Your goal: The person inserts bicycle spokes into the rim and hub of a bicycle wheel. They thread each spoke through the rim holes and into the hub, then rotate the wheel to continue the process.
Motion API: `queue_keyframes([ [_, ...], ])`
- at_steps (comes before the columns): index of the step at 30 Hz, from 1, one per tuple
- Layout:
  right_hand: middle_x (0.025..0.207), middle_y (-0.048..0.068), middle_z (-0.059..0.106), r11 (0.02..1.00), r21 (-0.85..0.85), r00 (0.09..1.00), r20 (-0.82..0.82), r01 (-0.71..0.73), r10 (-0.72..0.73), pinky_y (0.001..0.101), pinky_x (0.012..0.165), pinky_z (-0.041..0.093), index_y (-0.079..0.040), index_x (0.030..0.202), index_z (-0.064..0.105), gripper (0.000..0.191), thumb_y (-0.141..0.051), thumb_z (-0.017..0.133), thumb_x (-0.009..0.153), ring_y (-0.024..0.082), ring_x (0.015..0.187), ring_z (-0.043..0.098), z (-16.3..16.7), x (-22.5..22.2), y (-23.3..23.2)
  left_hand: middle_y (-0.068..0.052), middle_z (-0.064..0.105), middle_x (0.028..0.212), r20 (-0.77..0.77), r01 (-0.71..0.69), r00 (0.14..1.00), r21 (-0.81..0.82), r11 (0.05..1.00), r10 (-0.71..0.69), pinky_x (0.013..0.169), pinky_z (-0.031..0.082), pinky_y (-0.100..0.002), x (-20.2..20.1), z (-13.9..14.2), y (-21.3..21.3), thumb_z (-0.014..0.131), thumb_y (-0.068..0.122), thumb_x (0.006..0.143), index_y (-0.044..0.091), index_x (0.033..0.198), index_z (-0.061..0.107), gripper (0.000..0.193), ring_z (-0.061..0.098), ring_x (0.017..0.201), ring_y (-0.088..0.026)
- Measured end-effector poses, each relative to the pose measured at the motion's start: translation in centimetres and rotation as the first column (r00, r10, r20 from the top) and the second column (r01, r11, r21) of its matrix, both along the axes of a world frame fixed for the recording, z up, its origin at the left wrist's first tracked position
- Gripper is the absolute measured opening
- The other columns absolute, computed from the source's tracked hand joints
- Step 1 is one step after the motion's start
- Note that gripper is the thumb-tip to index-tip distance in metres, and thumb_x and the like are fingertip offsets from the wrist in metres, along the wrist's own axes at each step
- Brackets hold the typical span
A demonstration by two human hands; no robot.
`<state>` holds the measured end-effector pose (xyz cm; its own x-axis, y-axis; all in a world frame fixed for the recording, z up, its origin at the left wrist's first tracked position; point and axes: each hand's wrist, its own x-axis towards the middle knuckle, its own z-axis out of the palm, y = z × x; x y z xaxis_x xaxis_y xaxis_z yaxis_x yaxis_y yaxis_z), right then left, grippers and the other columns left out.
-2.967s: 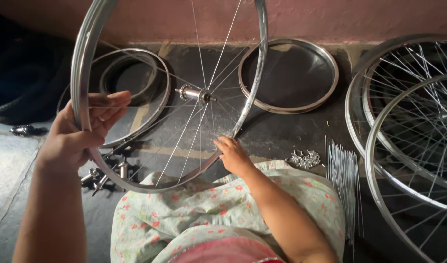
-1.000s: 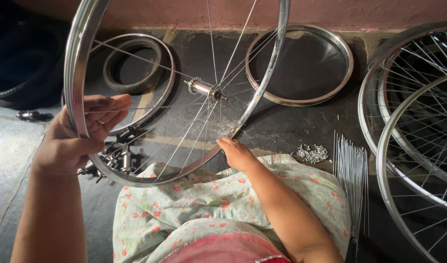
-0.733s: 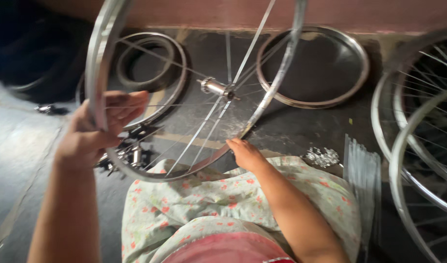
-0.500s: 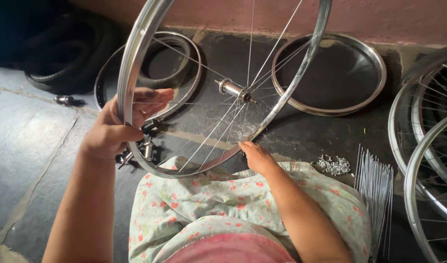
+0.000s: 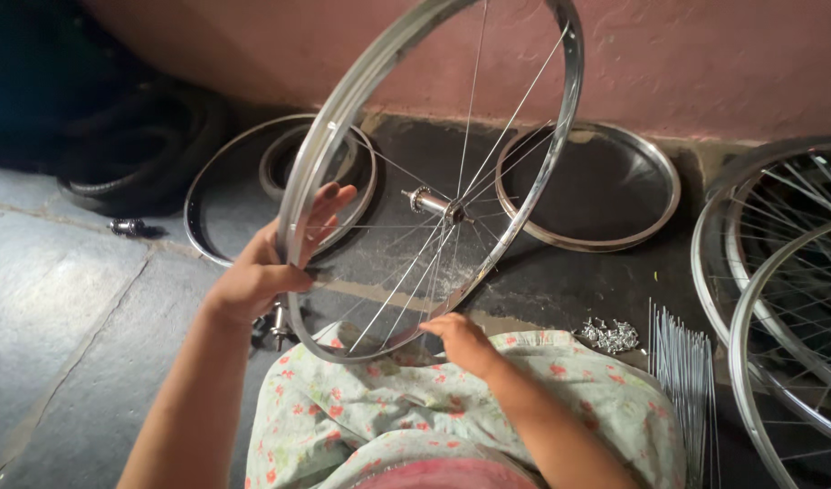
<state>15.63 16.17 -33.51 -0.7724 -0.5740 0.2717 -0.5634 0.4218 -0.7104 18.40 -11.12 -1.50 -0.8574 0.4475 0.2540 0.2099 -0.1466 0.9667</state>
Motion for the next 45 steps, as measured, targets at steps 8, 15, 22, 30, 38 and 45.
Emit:
queue_keyframes([
  [8,0.116,0.013,0.072,0.974,-0.226,0.978,-0.194,0.031,-0.077,0.0398,0.1,0.051,-0.01,0.124,0.073,0.047,0.008,0.052,0.085,0.032,0.111,0.066,4.7,4.0,-4.2,-0.013,0.039,0.166,0.006,-0.021,1.0,-0.083,0.996,0.022,0.129,0.009,-0.041,-2.1,0.9,0.3,0.058,-0.009,0.056,0.005,0.16,0.033,0.108,0.024,0.16,-0.024],
  [15,0.099,0.006,0.069,0.953,-0.29,0.854,-0.473,0.083,-0.218,0.0493,0.099,0.048,-0.014,0.103,0.07,0.011,-0.017,0.073,0.092,0.028,0.095,0.066,13.1,5.6,-6.1,-0.015,0.046,0.162,-0.011,0.017,1.0,-0.022,1.0,-0.017,0.133,0.014,-0.043,-0.9,-0.6,-0.1,0.056,-0.009,0.055,0.003,0.158,0.038,0.105,0.034,0.159,-0.027],
  [22,0.113,0.013,0.065,0.909,-0.41,0.738,-0.588,0.08,-0.33,0.0485,0.106,0.05,-0.001,0.12,0.063,0.02,-0.005,0.054,0.102,0.036,0.109,0.066,21.6,0.0,-5.4,-0.019,0.051,0.152,-0.023,0.016,1.0,0.107,0.994,-0.013,0.134,0.015,-0.047,3.1,-3.0,1.7,0.054,-0.011,0.056,0.004,0.157,0.034,0.104,0.038,0.155,-0.032],
  [30,0.117,0.014,0.066,0.687,-0.661,0.81,-0.202,0.302,-0.551,0.0343,0.093,0.057,-0.005,0.122,0.059,0.024,0.005,0.052,0.102,0.022,0.104,0.069,15.7,0.5,-2.4,-0.024,0.05,0.155,-0.024,0.008,1.0,0.074,0.997,-0.007,0.135,0.015,-0.046,5.6,-4.9,2.3,0.054,-0.012,0.066,0.002,0.149,0.043,0.085,0.037,0.157,-0.032],
  [38,0.107,0.016,0.069,0.662,-0.245,0.609,0.686,0.709,-0.398,0.0348,0.086,0.052,-0.004,0.11,0.068,0.021,0.003,0.057,0.093,0.024,0.098,0.068,5.4,1.3,0.2,-0.021,0.048,0.159,-0.03,0.015,0.999,0.131,0.991,-0.011,0.137,0.016,-0.043,5.9,-5.4,2.0,0.051,-0.014,0.063,0.003,0.149,0.045,0.088,0.035,0.16,-0.029],
  [45,0.121,0.009,0.073,0.907,-0.361,0.817,0.575,0.216,0.034,0.0298,0.098,0.049,0.002,0.093,0.073,0.026,0.012,0.052,0.081,0.017,0.114,0.065,5.0,3.2,-2.2,-0.021,0.048,0.16,-0.016,-0.001,1.0,0.094,0.996,0.003,0.136,0.018,-0.042,6.2,-5.7,1.7,0.051,-0.016,0.063,0.003,0.149,0.045,0.088,0.036,0.159,-0.029],
])
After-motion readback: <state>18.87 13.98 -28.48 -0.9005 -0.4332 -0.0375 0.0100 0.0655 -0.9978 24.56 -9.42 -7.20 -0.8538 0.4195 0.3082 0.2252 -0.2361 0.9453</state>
